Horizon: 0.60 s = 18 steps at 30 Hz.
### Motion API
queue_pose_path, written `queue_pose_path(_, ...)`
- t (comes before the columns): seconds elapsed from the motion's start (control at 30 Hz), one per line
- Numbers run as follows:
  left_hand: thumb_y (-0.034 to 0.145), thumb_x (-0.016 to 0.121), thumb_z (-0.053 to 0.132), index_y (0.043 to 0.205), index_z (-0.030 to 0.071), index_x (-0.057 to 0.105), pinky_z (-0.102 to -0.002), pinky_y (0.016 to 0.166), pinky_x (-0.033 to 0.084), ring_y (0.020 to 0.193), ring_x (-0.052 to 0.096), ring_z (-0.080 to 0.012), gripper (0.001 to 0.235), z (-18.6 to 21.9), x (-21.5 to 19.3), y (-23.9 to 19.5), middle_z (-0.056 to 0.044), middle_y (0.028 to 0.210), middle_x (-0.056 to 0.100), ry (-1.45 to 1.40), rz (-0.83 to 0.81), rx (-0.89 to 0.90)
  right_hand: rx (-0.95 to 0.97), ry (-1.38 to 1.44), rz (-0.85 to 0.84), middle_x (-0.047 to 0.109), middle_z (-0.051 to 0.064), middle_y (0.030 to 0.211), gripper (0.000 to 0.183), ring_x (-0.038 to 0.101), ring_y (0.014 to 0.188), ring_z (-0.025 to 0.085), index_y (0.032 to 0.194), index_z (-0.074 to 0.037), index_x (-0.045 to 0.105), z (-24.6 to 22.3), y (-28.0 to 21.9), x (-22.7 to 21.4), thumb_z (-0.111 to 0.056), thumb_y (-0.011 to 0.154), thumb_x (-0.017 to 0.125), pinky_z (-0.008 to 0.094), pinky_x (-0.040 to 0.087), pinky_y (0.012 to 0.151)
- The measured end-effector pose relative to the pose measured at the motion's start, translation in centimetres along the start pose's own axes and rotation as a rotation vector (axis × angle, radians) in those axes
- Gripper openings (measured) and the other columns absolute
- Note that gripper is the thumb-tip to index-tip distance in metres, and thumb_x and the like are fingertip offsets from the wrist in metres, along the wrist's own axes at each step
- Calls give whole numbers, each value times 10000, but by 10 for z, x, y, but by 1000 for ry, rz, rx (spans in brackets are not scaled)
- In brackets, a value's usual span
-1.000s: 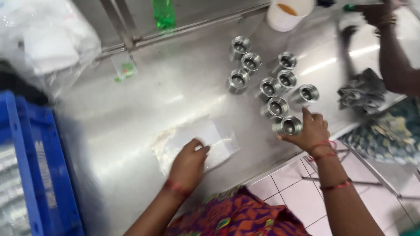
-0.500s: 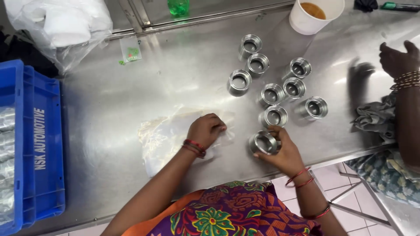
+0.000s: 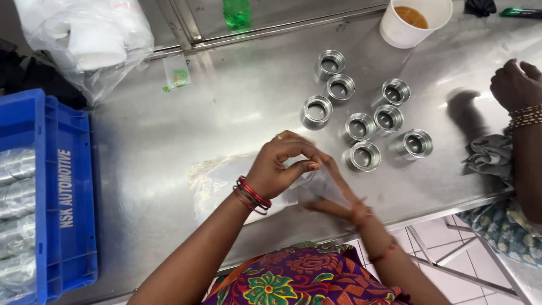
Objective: The person places metal cylinders into individual plastic bags, then stacks the bagged cylinders into a blue crate before carrying the crate to a storage stack.
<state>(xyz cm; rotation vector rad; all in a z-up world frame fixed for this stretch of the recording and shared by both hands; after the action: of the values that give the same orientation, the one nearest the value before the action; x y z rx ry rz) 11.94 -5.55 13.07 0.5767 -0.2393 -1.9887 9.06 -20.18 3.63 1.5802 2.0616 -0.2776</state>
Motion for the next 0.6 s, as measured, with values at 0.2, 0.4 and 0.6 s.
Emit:
queue_pose_path(0.2,786,790,163,1059,95,755,-403,754,605,836,745,-248,284,-76,19,-38,-64,882,764,-226,-105,-685,4,-125,280,703,78,1064,338,705,987,221,1070,-78,689,47,-2,8,-181,763,787,356,587,837)
queue_pose_path(0.4,684,765,198,956,114,784,-415,816,571,918,710,-318,286,-144,42,-17,-61,1039,720,483,-200,-358,-50,-289,140,634,135,932,235,628,909,316,917,-22,624,35,10,-4,-123,749,753,374,518,780)
queue_pose_path(0.6,695,804,213,872,86,733,-442,810,572,907,693,-336,229,-138,48,-12,-98,962,676,529,-195,-431,574,227,-50,646,167,901,298,640,757,360,992,-49,602,73,6,15,-237,845,780,420,521,651)
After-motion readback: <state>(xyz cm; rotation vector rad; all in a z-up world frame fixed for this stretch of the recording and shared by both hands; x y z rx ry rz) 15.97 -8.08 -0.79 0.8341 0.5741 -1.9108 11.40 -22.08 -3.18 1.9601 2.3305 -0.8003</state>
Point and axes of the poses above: each hand's wrist, its own y-axis towards the middle knuckle, its own x-axis out of the palm, z = x × y, the point moved 8 cm from there along y, towards the middle knuckle
